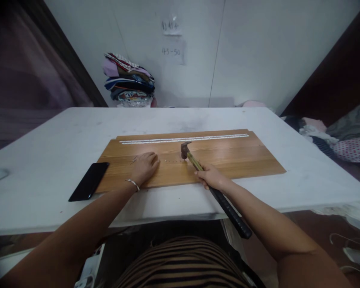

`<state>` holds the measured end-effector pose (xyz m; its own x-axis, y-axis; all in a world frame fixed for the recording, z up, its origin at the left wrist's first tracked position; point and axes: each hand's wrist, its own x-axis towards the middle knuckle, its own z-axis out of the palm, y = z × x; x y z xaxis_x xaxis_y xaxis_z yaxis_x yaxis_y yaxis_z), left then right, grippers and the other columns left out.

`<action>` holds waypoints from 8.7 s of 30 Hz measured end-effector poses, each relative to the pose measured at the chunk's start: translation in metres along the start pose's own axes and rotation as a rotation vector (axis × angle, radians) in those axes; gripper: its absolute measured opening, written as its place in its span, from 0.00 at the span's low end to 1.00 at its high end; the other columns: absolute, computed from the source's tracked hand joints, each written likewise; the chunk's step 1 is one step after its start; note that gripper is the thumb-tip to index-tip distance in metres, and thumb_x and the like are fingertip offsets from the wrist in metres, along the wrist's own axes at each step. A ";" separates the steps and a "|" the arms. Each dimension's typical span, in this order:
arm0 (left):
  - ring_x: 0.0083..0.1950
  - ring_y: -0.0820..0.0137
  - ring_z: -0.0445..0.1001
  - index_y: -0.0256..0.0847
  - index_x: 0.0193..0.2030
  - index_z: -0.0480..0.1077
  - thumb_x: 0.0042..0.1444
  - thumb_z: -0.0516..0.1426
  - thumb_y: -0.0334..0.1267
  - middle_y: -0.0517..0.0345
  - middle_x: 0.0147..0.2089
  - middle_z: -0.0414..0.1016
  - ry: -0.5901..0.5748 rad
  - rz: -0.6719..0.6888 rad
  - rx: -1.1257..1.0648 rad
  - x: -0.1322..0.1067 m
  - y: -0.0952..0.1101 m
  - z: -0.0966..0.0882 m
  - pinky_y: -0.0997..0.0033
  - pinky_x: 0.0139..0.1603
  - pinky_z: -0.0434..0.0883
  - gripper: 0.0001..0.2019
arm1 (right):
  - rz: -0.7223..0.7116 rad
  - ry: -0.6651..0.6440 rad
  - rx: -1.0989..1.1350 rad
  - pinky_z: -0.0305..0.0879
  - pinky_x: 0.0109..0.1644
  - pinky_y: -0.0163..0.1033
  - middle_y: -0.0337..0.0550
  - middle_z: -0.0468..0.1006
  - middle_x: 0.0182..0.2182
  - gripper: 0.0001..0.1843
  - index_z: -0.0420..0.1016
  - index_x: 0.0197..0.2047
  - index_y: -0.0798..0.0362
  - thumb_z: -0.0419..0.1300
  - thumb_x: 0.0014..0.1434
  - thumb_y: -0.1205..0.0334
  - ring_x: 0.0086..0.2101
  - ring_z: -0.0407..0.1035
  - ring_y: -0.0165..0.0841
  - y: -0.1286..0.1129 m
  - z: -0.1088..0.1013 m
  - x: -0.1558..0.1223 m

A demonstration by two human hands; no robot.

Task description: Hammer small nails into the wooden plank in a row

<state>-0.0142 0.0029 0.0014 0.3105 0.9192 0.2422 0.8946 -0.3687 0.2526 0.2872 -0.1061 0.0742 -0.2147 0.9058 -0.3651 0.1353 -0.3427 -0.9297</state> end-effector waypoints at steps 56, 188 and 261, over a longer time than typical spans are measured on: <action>0.60 0.56 0.73 0.41 0.49 0.77 0.66 0.53 0.42 0.45 0.56 0.78 -0.001 -0.004 -0.007 0.000 0.000 0.000 0.54 0.65 0.65 0.13 | 0.003 -0.015 -0.002 0.52 0.14 0.31 0.25 0.62 0.19 0.23 0.67 0.49 0.51 0.61 0.49 0.58 0.14 0.54 0.24 0.001 0.002 0.002; 0.61 0.55 0.73 0.39 0.49 0.77 0.67 0.53 0.42 0.44 0.57 0.78 -0.025 -0.018 0.009 0.000 0.002 -0.003 0.54 0.65 0.65 0.15 | -0.001 -0.003 0.020 0.52 0.14 0.31 0.24 0.60 0.17 0.25 0.68 0.52 0.52 0.62 0.50 0.58 0.14 0.54 0.25 0.000 0.000 0.001; 0.61 0.55 0.72 0.41 0.48 0.77 0.66 0.53 0.42 0.44 0.55 0.78 -0.027 -0.020 -0.005 0.000 0.002 -0.004 0.54 0.65 0.65 0.13 | -0.005 -0.012 0.041 0.53 0.14 0.31 0.24 0.62 0.18 0.24 0.67 0.48 0.50 0.62 0.47 0.57 0.14 0.54 0.24 0.001 0.002 0.000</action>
<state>-0.0133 0.0016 0.0053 0.3014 0.9297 0.2118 0.8989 -0.3511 0.2621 0.2852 -0.1072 0.0730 -0.2266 0.9046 -0.3610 0.0947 -0.3484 -0.9326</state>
